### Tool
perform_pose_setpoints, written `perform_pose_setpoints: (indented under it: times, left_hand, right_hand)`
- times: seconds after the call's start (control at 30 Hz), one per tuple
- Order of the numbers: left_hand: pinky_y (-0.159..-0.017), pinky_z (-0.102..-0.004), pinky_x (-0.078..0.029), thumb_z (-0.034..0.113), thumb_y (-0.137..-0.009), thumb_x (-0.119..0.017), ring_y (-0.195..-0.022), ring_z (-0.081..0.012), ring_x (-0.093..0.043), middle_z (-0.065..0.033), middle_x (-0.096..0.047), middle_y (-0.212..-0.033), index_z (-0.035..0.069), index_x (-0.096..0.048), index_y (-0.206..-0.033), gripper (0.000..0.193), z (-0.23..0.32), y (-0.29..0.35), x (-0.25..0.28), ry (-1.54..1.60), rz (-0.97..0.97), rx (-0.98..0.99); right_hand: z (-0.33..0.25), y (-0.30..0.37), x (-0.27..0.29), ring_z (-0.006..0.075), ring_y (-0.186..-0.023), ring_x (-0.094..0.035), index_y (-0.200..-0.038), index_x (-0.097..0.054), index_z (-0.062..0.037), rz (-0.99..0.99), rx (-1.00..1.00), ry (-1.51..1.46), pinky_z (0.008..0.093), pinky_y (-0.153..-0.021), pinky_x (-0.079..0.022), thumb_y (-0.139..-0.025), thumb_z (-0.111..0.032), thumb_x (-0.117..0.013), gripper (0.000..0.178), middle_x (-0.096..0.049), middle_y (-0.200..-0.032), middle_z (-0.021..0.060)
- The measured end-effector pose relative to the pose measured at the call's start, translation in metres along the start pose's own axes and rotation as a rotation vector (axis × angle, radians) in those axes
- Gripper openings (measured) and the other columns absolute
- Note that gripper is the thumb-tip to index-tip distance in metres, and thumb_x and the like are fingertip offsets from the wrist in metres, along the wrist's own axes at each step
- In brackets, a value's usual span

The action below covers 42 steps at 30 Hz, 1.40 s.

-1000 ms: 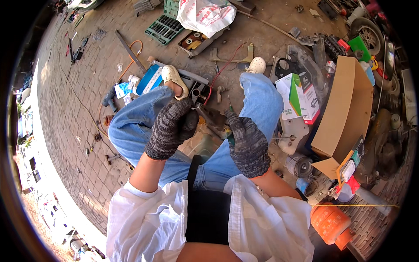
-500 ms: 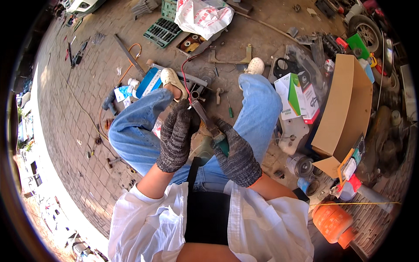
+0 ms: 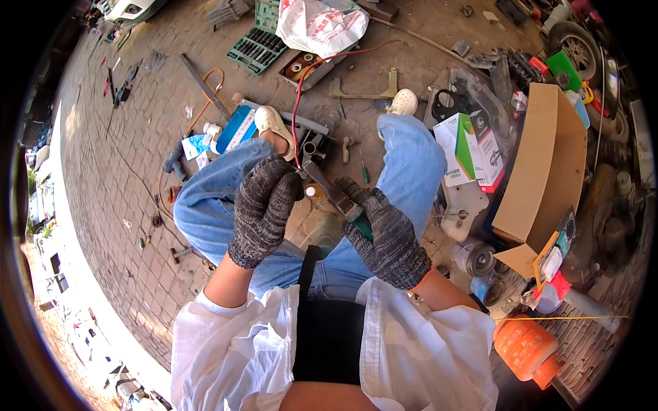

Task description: The person sits on the ground in a cluttered workshop and uses pliers to strip insulation from red and black wires. They then twist the exposed wire ends together to create a connection.

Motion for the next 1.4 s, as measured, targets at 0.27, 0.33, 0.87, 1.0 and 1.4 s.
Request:
perform_pose_setpoints:
  times: [0.27, 0.33, 0.87, 1.0, 1.4]
  left_hand:
    - [-0.074, -0.0401, -0.050, 0.009, -0.085, -0.060, -0.086, -0.0364, -0.061, -0.0191, -0.061, -0.095, 0.000, -0.063, -0.098, 0.017, 0.016, -0.005, 0.005, -0.332, -0.049, -0.111]
    - [-0.076, -0.0407, -0.050, 0.010, -0.084, -0.061, -0.088, -0.0373, -0.061, -0.0200, -0.060, -0.097, 0.000, -0.063, -0.100, 0.019, 0.015, -0.004, 0.007, -0.362, -0.119, -0.101]
    - [-0.067, -0.0371, -0.046, 0.001, -0.082, -0.063, -0.073, -0.0301, -0.056, -0.0149, -0.055, -0.081, -0.001, -0.059, -0.086, 0.006, -0.002, -0.014, 0.025, -0.363, 0.126, -0.269]
    - [-0.063, -0.0391, -0.046, -0.001, -0.075, -0.067, -0.071, -0.0334, -0.056, -0.0159, -0.055, -0.080, 0.000, -0.060, -0.085, 0.012, 0.010, -0.004, 0.030, -0.522, 0.122, -0.346]
    - [-0.072, -0.0431, -0.047, 0.005, -0.081, -0.066, -0.084, -0.0381, -0.057, -0.0187, -0.057, -0.092, 0.001, -0.062, -0.091, 0.012, -0.028, 0.026, 0.019, -0.349, 0.048, -0.136]
  right_hand:
    - [0.021, -0.005, -0.001, 0.0372, -0.097, -0.062, -0.132, -0.050, -0.0076, -0.033, -0.012, 0.188, 0.0402, -0.081, -0.052, -0.089, -0.012, -0.058, 0.045, -0.061, -0.111, 0.0212]
    - [0.020, -0.005, 0.000, 0.0376, -0.096, -0.062, -0.132, -0.049, -0.0073, -0.066, -0.017, 0.182, 0.0394, -0.080, -0.052, -0.088, -0.012, -0.059, 0.045, -0.061, -0.111, 0.0215]
    - [0.018, -0.015, -0.019, 0.0228, -0.103, -0.061, -0.125, -0.049, 0.0023, -0.256, -0.262, -0.845, 0.0362, -0.092, -0.049, -0.086, -0.022, -0.070, 0.050, -0.061, -0.111, 0.0150]
    - [-0.009, -0.020, 0.010, 0.0192, -0.094, -0.062, -0.116, -0.056, 0.0024, -0.134, -0.011, -0.161, 0.0329, -0.085, -0.049, -0.080, -0.028, -0.075, 0.051, -0.061, -0.105, 0.0115]
    - [0.077, 0.036, -0.023, 0.0213, -0.081, -0.062, -0.110, -0.057, -0.0031, -0.174, -0.970, -1.349, 0.0350, -0.075, -0.052, -0.090, -0.025, -0.065, 0.031, -0.062, -0.096, 0.0103]
Point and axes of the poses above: each hand's wrist, its own y-axis away from the middle knuckle, its own x-axis out of the back of the hand, z = x × y, the point moved 2 cm from there along -y, towards the middle knuckle
